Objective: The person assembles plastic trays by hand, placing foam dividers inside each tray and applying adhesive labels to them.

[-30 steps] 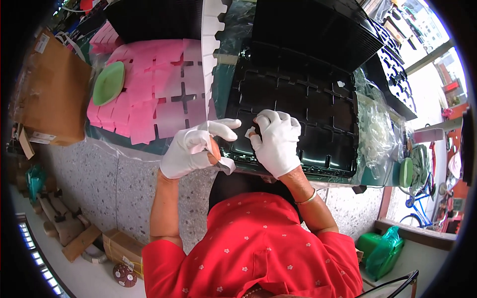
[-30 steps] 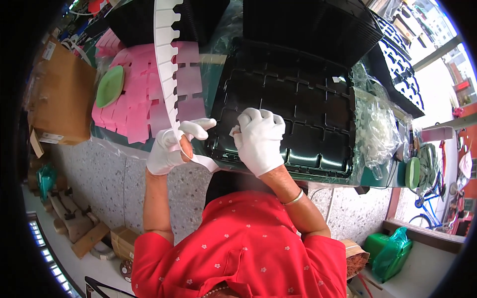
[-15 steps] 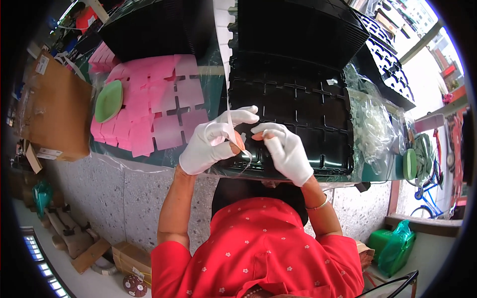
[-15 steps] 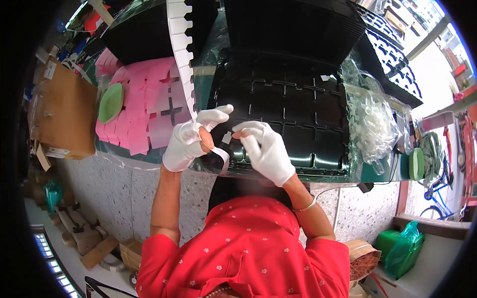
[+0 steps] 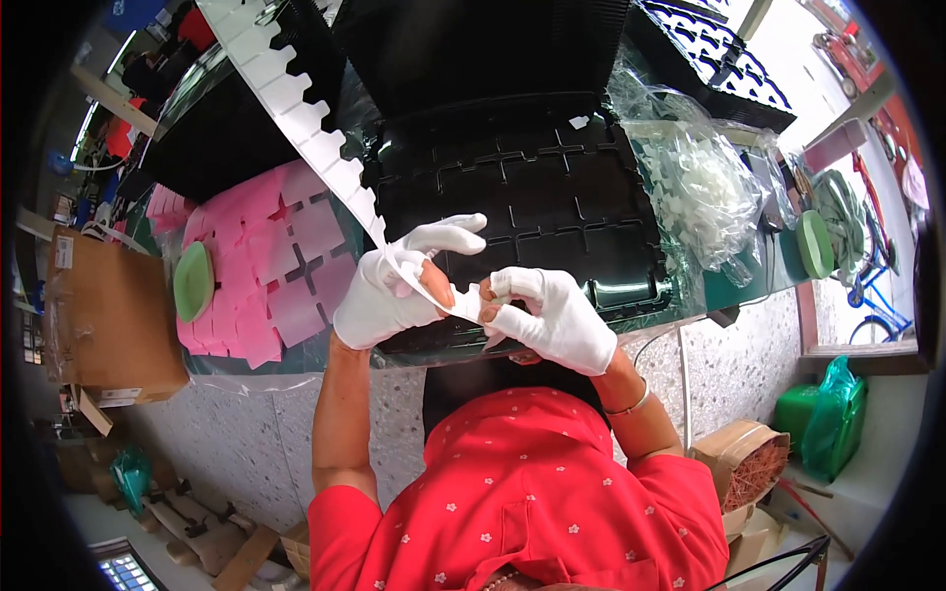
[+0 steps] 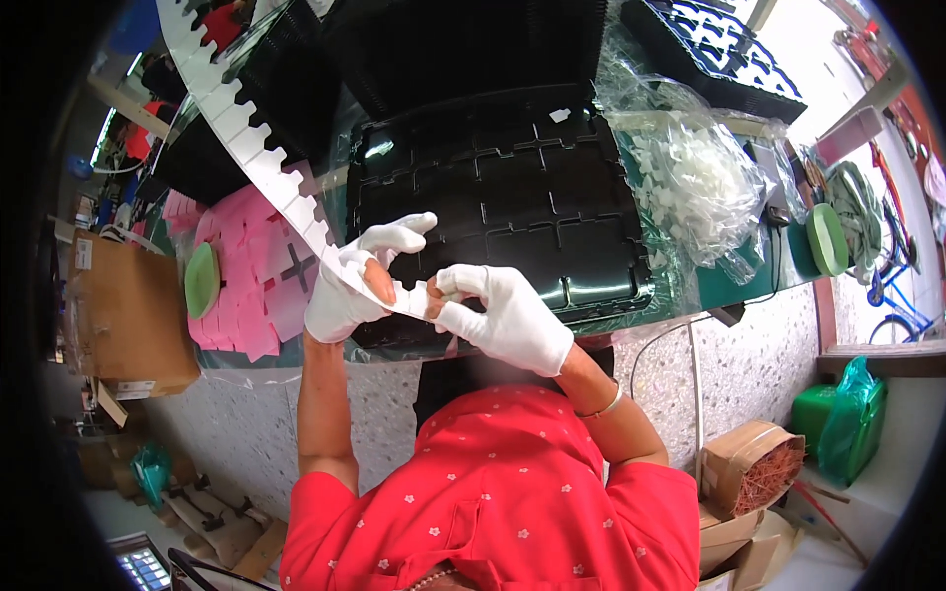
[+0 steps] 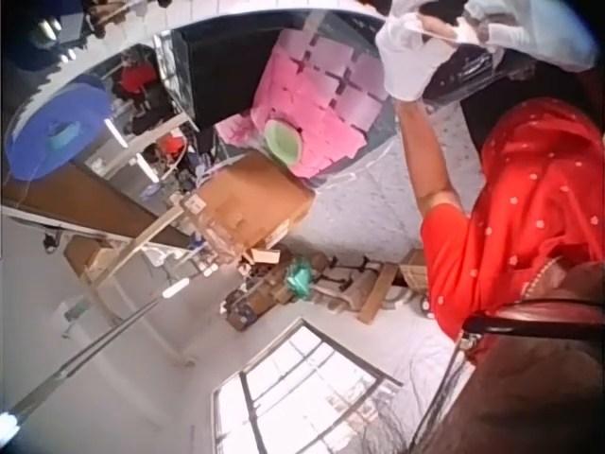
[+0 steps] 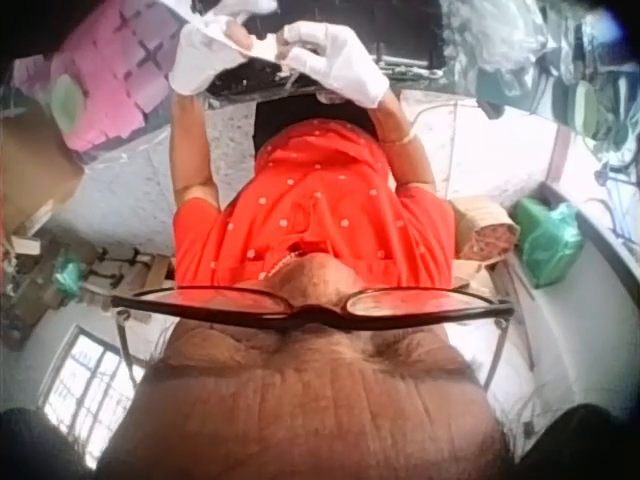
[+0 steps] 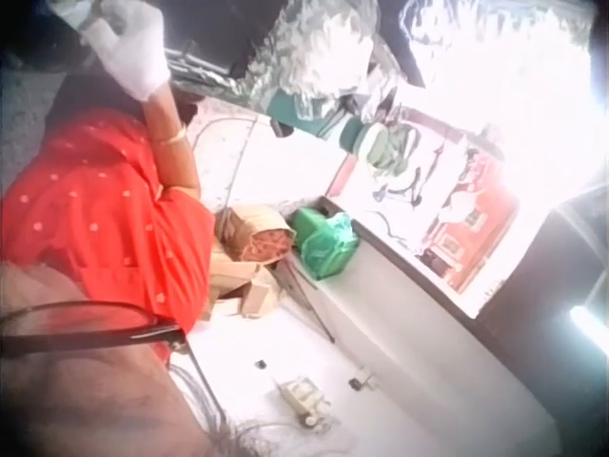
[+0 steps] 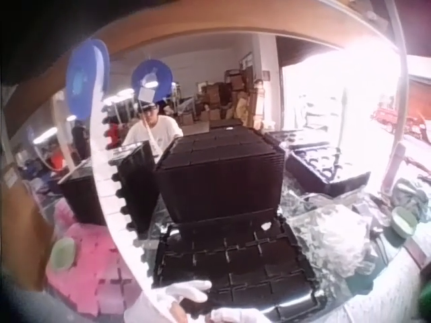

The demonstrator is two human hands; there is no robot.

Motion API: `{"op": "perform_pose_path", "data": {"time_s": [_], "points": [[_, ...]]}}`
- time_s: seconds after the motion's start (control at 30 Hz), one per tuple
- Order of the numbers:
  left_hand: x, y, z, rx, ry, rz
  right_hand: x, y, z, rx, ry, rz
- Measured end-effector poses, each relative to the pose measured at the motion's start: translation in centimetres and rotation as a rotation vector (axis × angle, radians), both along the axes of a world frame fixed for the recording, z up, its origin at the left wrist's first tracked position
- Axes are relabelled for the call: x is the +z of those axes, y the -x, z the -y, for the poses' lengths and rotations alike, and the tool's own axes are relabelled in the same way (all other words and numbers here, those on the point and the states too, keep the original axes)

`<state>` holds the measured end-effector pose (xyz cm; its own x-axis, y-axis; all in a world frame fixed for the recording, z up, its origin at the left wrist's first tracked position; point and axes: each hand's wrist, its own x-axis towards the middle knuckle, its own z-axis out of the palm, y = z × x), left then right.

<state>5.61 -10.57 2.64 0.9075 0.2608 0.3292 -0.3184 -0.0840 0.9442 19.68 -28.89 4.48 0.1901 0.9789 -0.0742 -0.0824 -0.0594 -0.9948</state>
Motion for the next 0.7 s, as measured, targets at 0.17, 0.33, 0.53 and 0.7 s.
{"op": "perform_pose_path", "data": {"time_s": [0.17, 0.33, 0.53, 0.7], "points": [[0.6, -1.1, -0.1, -0.080, -0.069, 0.022, -1.0, -0.5, 0.1, -0.113, -0.047, -0.235], [1.0, -1.8, 0.2, -0.105, -0.114, -0.031, -2.0, -0.4, 0.0, -0.247, -0.190, 0.080], [0.3, -1.6, 0.5, -0.108, -0.060, -0.140, -1.7, -0.3, -0.3, -0.270, -0.173, 0.358], [0.1, -1.4, 0.1, -0.098, -0.108, -0.081, -2.1, -1.1, -0.5, -0.061, -0.073, -0.085]]}}
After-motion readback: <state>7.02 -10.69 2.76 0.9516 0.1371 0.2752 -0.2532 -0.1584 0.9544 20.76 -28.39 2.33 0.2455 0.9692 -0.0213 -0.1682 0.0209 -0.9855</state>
